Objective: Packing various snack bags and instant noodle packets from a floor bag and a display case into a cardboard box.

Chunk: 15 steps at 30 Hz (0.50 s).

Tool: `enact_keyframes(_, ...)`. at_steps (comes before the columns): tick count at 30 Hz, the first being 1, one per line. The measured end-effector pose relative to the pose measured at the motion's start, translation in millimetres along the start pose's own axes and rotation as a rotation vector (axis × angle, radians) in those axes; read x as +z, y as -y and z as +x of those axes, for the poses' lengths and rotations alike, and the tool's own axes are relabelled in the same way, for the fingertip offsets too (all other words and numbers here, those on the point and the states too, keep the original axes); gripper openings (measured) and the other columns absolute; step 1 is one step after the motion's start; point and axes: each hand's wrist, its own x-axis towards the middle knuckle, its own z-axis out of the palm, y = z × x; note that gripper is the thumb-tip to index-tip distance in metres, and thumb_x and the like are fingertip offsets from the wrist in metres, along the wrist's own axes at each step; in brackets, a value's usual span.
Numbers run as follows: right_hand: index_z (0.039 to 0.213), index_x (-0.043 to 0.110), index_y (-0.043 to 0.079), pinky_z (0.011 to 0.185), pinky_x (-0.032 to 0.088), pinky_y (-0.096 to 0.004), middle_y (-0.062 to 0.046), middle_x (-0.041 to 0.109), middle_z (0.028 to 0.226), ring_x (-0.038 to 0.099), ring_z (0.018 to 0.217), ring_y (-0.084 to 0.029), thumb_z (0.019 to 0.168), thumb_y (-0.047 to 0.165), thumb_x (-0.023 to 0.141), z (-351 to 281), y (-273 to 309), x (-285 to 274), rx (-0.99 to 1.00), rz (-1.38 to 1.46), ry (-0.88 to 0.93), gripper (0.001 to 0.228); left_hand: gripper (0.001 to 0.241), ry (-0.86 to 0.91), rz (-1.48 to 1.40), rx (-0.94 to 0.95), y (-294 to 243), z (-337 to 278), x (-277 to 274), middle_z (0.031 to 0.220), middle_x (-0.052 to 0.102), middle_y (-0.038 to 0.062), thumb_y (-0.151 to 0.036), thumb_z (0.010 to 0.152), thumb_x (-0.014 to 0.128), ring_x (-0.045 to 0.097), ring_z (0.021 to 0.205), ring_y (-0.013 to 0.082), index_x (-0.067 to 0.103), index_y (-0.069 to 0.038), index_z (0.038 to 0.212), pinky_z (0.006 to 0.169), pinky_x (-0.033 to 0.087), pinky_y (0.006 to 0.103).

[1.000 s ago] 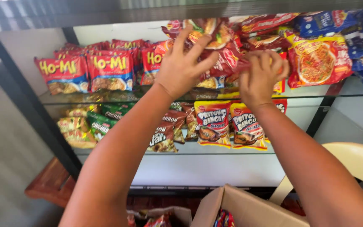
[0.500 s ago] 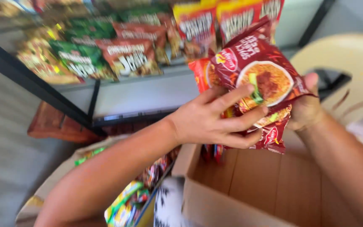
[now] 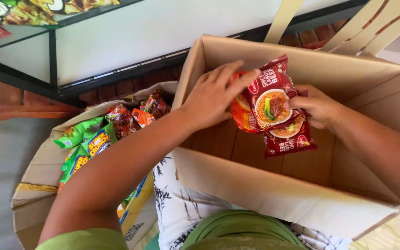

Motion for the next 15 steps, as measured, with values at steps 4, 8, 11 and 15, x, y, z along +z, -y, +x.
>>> enact_keyframes(4,0.121,0.066,-0.005,0.083,0.06,-0.045,-0.017,0.075,0.105,0.072,0.091,-0.028,0.082,0.004,0.067,14,-16,-19,0.154,-0.201,-0.205,0.04,0.073,0.522,-0.238,-0.45,16,15,10,0.133,0.058,0.017,-0.024,0.078,0.079,0.059,0.122,0.0398,0.049,-0.016,0.143,0.098,0.051,0.0504)
enact_keyframes(8,0.119,0.069,-0.004,0.078,0.06,-0.044,-0.016,0.076,0.102,0.072,0.086,-0.025,0.083,0.004,0.068,31,-29,-16,0.164,-0.336,-0.292,0.037,0.042,0.558,-0.302,-0.549,30,19,33,0.112,0.071,0.019,-0.023,0.084,0.072,0.067,0.107,0.0366,0.064,-0.01,0.123,0.091,0.052,0.0493)
enact_keyframes(11,0.121,0.068,-0.003,0.078,0.061,-0.042,-0.015,0.076,0.104,0.073,0.087,-0.024,0.084,0.005,0.069,51,-25,11,0.127,-0.332,-0.291,0.038,0.037,0.491,-0.362,-0.641,35,18,64,0.107,0.073,0.02,-0.015,0.086,0.065,0.069,0.102,0.038,0.066,-0.011,0.123,0.091,0.053,0.0492)
enact_keyframes(15,0.122,0.068,-0.003,0.079,0.062,-0.041,-0.016,0.077,0.105,0.074,0.087,-0.024,0.084,0.006,0.07,69,-42,20,0.097,-0.356,-0.267,0.039,0.038,0.407,-0.366,-0.756,36,24,85,0.104,0.073,0.022,-0.011,0.087,0.06,0.071,0.1,0.0386,0.065,-0.012,0.125,0.091,0.054,0.0491)
